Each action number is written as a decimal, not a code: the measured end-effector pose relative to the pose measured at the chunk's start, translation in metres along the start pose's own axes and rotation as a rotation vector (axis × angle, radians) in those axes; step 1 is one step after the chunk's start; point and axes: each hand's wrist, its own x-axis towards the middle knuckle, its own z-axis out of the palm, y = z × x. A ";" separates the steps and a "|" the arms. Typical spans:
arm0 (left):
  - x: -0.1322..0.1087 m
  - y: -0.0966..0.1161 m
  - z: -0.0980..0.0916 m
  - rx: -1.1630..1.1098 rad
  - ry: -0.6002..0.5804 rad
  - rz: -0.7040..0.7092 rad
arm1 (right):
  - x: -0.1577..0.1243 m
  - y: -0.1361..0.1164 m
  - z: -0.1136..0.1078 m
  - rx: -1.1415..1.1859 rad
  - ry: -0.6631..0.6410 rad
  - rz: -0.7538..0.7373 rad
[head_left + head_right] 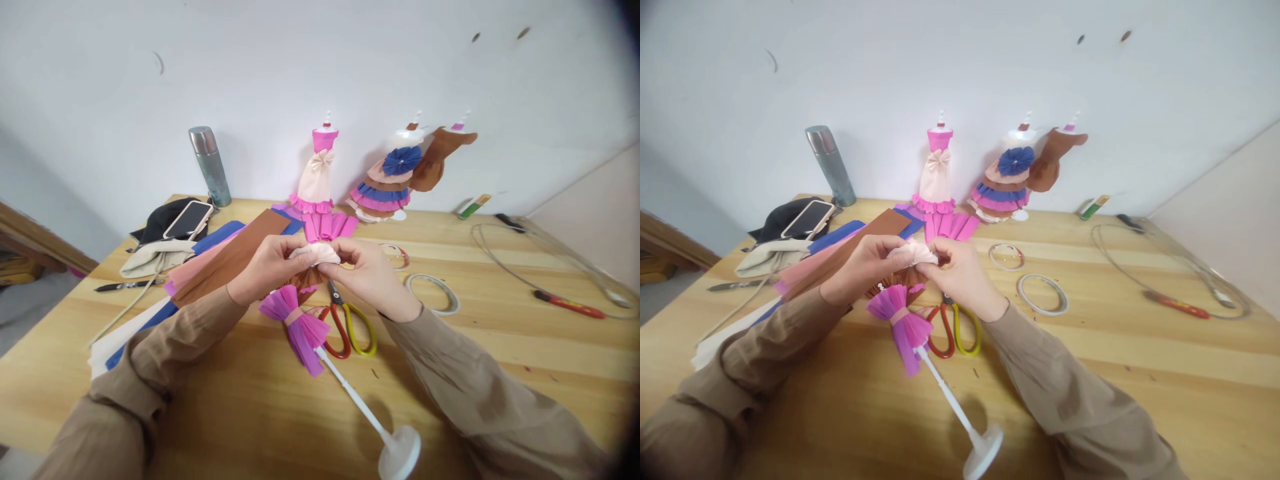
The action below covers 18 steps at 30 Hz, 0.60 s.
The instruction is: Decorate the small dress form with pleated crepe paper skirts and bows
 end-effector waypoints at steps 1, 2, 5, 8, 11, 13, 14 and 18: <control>0.000 0.000 0.000 -0.020 -0.009 0.002 | 0.000 0.000 0.000 0.037 0.004 0.012; 0.000 0.001 -0.001 -0.053 -0.018 -0.005 | 0.001 0.001 0.001 0.084 0.010 0.027; 0.000 0.000 -0.004 -0.137 -0.021 -0.055 | 0.001 0.002 0.000 0.179 0.042 0.065; 0.000 -0.003 -0.006 -0.128 0.001 -0.088 | 0.001 0.004 0.000 0.182 0.068 0.076; 0.001 -0.005 -0.005 -0.063 0.050 -0.072 | 0.002 0.007 0.002 0.192 0.036 0.070; 0.001 -0.004 -0.004 -0.013 0.060 -0.057 | 0.002 0.008 0.003 0.186 0.015 0.061; 0.001 -0.003 -0.004 0.011 0.054 -0.046 | 0.002 0.009 0.004 0.181 0.009 0.059; 0.001 -0.002 -0.005 0.043 0.019 -0.004 | 0.002 0.009 0.004 0.215 0.009 0.061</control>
